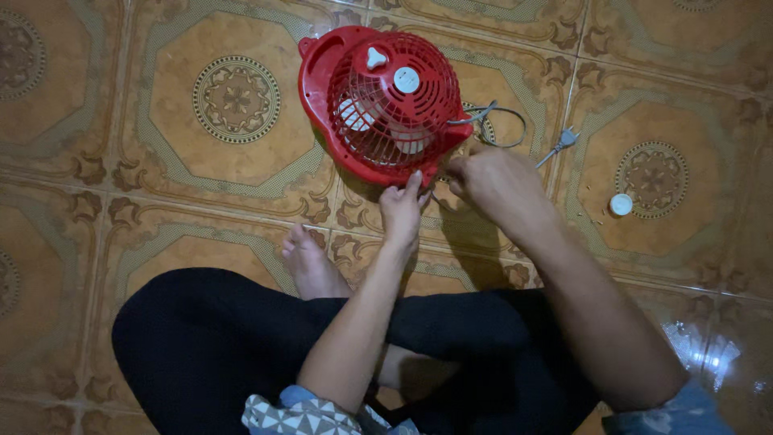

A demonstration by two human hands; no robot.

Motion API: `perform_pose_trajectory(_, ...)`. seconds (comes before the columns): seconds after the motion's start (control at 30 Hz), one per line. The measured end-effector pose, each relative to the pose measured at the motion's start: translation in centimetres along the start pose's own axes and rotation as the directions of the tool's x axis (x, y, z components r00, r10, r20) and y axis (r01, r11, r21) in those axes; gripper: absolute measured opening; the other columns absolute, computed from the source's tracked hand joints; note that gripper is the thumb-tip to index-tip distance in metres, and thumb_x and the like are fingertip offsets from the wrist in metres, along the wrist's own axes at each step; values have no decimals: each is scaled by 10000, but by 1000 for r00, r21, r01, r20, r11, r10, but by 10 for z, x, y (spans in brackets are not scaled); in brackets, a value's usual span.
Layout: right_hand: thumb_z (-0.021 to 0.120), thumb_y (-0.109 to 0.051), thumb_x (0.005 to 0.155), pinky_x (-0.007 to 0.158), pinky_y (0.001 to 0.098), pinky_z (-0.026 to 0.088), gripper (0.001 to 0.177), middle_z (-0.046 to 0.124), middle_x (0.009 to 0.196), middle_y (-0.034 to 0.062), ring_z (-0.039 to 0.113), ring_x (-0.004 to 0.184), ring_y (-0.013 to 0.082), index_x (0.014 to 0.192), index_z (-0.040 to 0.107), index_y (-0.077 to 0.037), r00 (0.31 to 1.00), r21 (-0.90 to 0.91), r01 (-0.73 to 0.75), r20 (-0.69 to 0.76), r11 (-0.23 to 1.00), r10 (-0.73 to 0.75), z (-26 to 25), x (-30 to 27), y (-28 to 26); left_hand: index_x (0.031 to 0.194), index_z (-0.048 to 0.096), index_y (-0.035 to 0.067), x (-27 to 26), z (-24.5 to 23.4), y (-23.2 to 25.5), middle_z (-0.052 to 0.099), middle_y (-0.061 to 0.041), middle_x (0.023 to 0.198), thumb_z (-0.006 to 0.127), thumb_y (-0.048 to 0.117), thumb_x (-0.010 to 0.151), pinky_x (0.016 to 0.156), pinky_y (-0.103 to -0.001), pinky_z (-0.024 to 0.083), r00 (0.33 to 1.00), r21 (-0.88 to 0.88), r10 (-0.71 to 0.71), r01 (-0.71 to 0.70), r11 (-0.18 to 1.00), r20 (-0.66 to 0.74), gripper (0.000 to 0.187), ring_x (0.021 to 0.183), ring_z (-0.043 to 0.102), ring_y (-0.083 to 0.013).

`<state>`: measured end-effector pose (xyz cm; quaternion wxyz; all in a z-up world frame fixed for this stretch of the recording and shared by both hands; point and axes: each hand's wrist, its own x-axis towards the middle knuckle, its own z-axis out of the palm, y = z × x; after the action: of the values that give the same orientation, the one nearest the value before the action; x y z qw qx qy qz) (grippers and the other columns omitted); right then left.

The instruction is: The person assembles a red bird-shaped electric fan by hand. They place the fan blades into the motor housing, attach the front grille, and then secure the rear housing using a screwdriver.

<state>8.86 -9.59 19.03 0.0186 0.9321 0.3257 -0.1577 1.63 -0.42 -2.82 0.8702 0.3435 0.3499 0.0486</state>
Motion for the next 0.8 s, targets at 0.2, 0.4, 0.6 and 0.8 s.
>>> perform_pose_trajectory(0.2,672,-211,843,721,393,605,142,714,971,91,721,963,271,887,782,-133,985,-349,174,60,921,-163,-7,20,-16,966,550,-23,-2,-7,-13,667,-80,885,689,251,1002,806,-347,602,1000,-10,16,-16,1000,20,309,781,629,-137)
perform_pose_trajectory(0.4,595,-247,929,645,425,609,209,736,922,94,748,870,283,1010,746,-127,959,-361,213,256,908,-123,-6,35,-34,745,490,88,-10,-1,-3,582,27,693,708,284,967,669,-280,513,997,155,29,-18,988,-72,368,663,539,-72)
perform_pose_trajectory(0.6,522,-211,995,574,448,607,221,744,810,77,765,759,300,1137,681,-156,936,-347,232,335,909,-111,-7,46,-27,695,436,88,-19,0,8,442,19,620,698,345,992,521,-316,322,992,375,40,7,927,-117,473,590,371,-106)
perform_pose_trajectory(0.8,553,-207,946,608,436,615,218,731,871,106,759,801,293,1057,716,-116,924,-287,260,350,922,-152,3,45,-22,766,557,53,-14,-7,-5,644,-42,728,688,326,968,618,-278,462,991,358,12,38,933,-136,363,668,541,-98)
